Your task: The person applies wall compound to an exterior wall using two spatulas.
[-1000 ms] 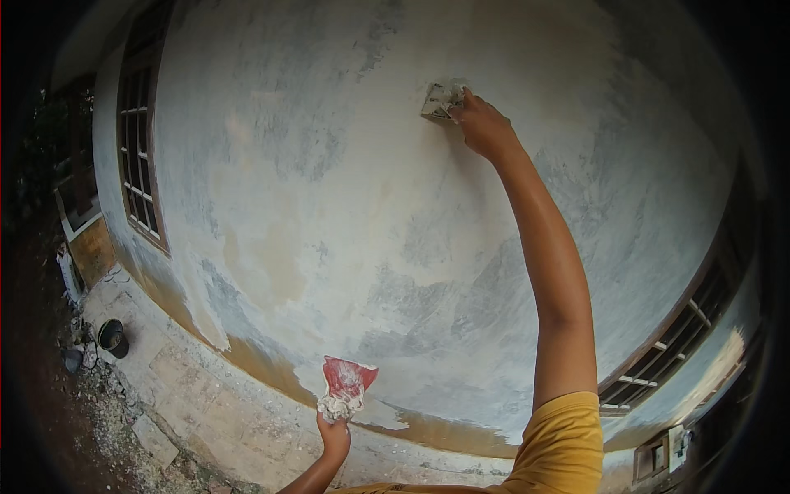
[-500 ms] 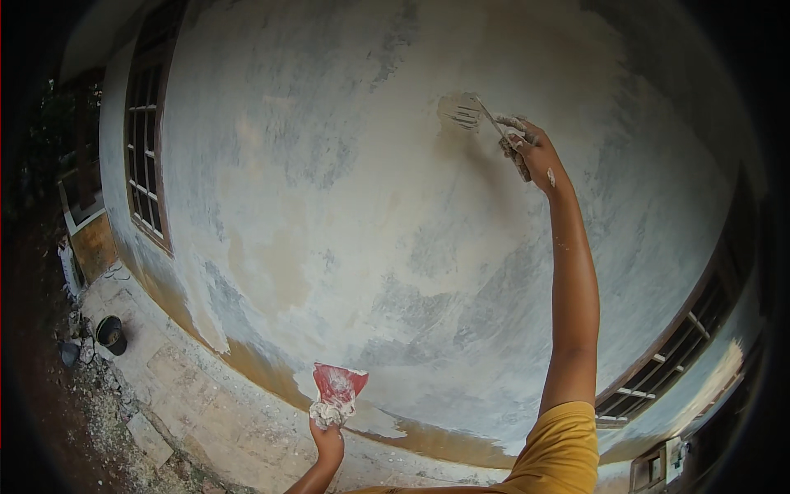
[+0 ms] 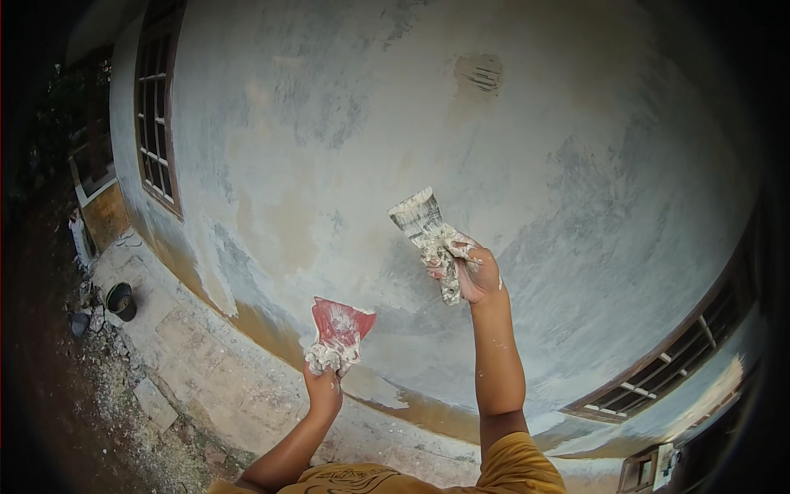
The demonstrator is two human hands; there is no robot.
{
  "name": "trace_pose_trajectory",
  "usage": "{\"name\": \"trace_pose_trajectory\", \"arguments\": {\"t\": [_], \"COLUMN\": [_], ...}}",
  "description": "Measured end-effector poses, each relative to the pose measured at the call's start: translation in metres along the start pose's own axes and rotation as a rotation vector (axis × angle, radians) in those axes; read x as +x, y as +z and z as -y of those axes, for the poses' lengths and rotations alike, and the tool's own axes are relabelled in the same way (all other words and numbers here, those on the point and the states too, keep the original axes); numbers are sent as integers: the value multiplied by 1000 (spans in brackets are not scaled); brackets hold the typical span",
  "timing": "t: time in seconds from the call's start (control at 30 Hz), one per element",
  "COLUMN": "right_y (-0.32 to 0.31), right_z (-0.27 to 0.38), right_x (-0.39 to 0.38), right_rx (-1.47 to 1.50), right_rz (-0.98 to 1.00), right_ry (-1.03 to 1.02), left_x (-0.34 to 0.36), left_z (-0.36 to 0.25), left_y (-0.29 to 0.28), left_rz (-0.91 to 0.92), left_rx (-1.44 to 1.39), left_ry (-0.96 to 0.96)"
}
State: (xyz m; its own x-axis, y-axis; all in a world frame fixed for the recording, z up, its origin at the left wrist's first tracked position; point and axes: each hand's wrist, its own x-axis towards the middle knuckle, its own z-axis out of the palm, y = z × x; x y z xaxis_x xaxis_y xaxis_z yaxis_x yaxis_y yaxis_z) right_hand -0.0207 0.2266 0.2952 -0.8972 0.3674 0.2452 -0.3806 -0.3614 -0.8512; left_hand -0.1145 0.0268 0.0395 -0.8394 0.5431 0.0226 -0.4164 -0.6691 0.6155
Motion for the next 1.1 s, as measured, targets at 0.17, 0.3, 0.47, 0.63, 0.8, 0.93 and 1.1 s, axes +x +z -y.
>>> {"name": "trace_pose_trajectory", "arguments": {"t": [0.17, 0.3, 0.47, 0.63, 0.8, 0.93, 1.1], "right_y": [-17, -32, -39, -41, -71, -94, -118], "right_z": [-62, -99, -148, -166, -166, -168, -213], "right_x": [-49, -86, -108, -119, -141, -164, -174], "right_rx": [-72, -587, -1484, -1721, -1789, -1726, -808], "right_rz": [-87, -274, -345, -341, -307, -435, -759], "right_ry": [-64, -197, -430, -324, -301, -230, -253], "left_x": [5, 6, -1, -9, -2, 3, 2], "left_z": [-17, -19, -5, 10, 19, 17, 21], "left_y": [16, 27, 33, 36, 24, 27, 41], "left_rz": [64, 40, 58, 112, 74, 54, 60], "left_rx": [-11, -65, -51, -25, -57, -101, -178], "left_ry": [-28, -75, -164, -262, -297, -299, -340]}}
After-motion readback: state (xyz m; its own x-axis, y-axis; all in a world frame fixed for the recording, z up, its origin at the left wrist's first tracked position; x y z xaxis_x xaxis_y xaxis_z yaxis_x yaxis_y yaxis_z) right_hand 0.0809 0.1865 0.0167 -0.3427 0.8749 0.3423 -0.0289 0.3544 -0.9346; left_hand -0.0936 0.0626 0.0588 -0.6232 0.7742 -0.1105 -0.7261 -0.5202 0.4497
